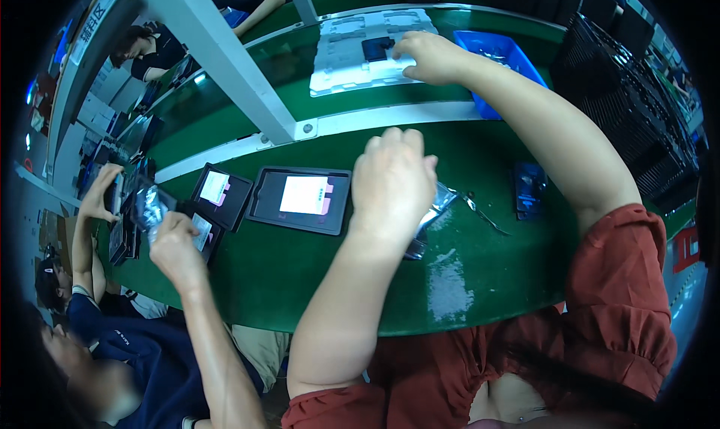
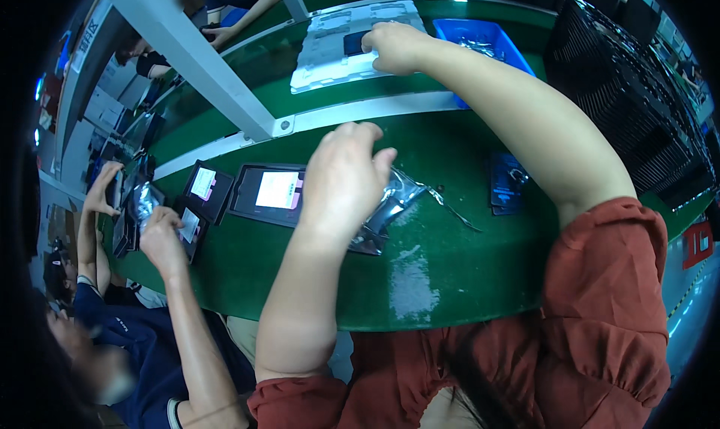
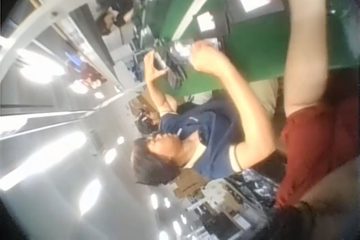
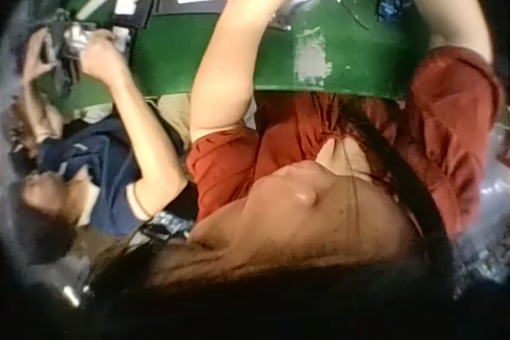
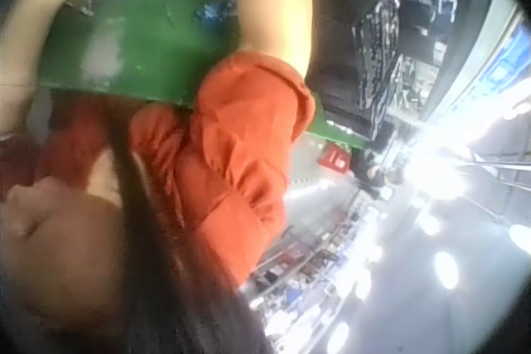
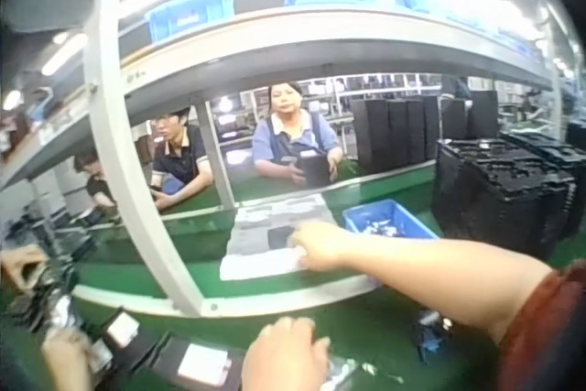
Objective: The person unpacks small blue electronic components from a clear plastic bag and places them into a black plastic tray. The person repeats this process, handling the components one by one and arranging them in the tray slots.
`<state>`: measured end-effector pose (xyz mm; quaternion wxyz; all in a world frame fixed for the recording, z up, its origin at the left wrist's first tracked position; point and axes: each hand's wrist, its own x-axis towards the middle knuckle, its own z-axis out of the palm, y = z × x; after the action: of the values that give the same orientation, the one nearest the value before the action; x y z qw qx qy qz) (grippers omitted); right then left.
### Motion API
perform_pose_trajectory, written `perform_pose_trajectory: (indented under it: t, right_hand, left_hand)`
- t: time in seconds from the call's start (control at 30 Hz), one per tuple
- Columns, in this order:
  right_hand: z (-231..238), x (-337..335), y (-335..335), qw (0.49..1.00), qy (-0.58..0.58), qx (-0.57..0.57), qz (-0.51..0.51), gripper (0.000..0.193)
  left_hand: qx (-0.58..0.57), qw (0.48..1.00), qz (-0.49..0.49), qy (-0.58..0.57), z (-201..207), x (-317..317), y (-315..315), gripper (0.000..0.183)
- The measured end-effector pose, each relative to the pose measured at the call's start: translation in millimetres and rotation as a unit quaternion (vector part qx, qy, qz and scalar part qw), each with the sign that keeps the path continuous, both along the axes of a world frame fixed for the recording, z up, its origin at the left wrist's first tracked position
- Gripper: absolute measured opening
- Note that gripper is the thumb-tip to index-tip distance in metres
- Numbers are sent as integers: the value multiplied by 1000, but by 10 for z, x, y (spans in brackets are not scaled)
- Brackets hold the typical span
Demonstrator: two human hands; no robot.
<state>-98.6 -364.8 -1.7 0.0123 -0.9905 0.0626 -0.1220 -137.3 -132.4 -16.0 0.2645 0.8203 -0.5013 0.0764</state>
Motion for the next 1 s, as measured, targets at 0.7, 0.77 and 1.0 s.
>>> perform_pose_trajectory:
  t: [0.7,0.77,1.0]
  right_hand:
    - [-51,985,-350,977,199,57,-59,77]
    - [-48,875,-230,983,178,28,-24,76]
    - [-109,481,-119,986,158,-5,-49,66]
  left_hand:
    - [-26,999,-34,-28,141,-132,119,22]
    - [-12,1000,-9,-27,180,-8,159,22]
    - [-84,963,255,-22,198,854,719,27]
